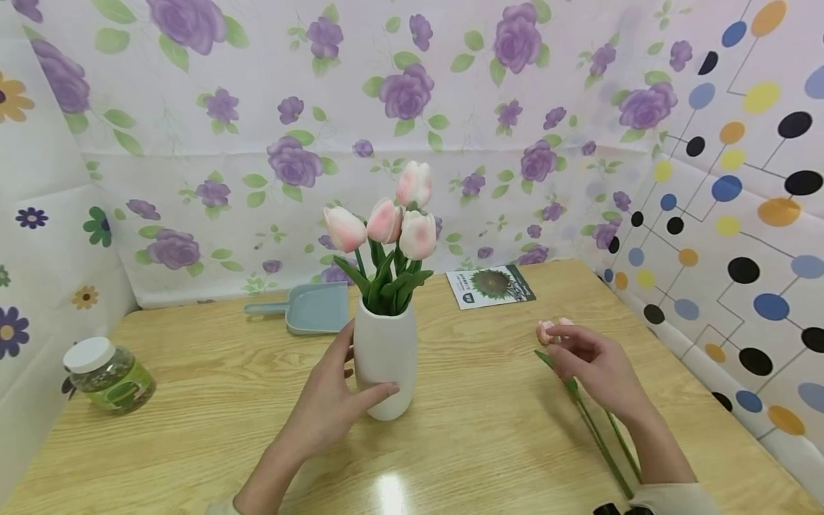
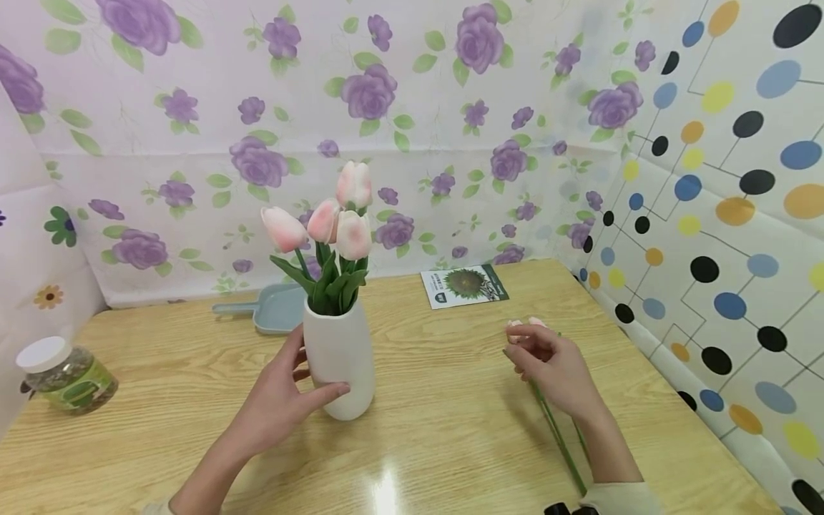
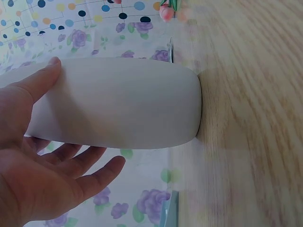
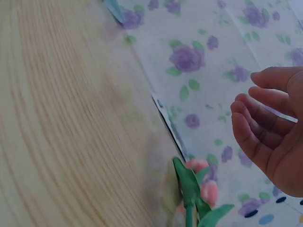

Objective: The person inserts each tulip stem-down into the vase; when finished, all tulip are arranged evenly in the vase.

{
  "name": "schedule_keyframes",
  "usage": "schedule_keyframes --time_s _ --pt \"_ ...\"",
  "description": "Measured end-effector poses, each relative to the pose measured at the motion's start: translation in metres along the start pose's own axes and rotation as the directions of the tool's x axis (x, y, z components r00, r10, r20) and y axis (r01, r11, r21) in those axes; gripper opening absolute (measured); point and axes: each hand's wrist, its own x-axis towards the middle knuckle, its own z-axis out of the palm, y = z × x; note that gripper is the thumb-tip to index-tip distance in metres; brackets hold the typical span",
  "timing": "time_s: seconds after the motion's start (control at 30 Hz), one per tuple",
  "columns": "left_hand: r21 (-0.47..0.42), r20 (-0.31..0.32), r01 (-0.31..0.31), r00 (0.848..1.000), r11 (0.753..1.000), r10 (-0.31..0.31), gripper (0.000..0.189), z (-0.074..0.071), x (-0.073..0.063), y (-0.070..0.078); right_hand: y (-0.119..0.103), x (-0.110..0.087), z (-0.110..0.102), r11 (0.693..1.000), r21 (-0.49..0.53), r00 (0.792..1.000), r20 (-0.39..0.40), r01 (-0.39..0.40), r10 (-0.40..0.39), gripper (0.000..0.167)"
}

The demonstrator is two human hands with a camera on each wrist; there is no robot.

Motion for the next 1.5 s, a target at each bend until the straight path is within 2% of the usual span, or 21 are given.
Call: schedule_keyframes --time_s 0.13,0.3,0.47,0.6,0.83,1.03,1.27,1.5 --pt "0.0 0.004 -0.007 1.0 1.0 0.007 0.103 0.0 0.001 0.0 0.009 -0.003 -0.013 0.992 -0.119 0.999 -0.015 -0.052 0.05 0.038" --pt "0.0 0.007 -0.006 1.0 1.0 0.006 0.103 -0.001 0.002 0.0 0.016 -0.004 -0.024 0.968 -0.224 0.993 0.009 -0.111 0.116 0.039" --pt "0.0 0.009 -0.006 1.0 1.0 0.006 0.104 -0.001 0.002 0.0 0.022 -0.005 -0.026 0.946 -0.286 0.982 0.068 -0.15 0.176 0.037" --pt "-0.001 0.011 -0.003 1.0 1.0 0.003 0.104 -0.001 0.001 0.0 0.025 -0.007 -0.027 0.931 -0.332 0.969 0.138 -0.151 0.206 0.037" --pt "0.0 0.012 -0.012 1.0 1.0 0.012 0.103 -0.001 0.002 0.0 0.026 -0.009 -0.028 0.924 -0.355 0.952 0.208 -0.14 0.224 0.03" --pt "0.002 0.01 -0.012 1.0 1.0 0.012 0.103 -0.001 0.002 0.0 0.026 -0.008 -0.026 0.914 -0.368 0.935 0.235 -0.168 0.266 0.027" --pt "0.0 0.011 -0.008 1.0 1.0 0.008 0.103 -0.001 0.001 -0.001 0.028 -0.008 -0.026 0.906 -0.388 0.926 0.253 -0.169 0.281 0.025" --pt "-0.001 0.012 -0.004 1.0 1.0 0.004 0.103 -0.001 0.001 0.0 0.032 -0.008 -0.023 0.913 -0.356 0.895 0.313 -0.198 0.316 0.021"
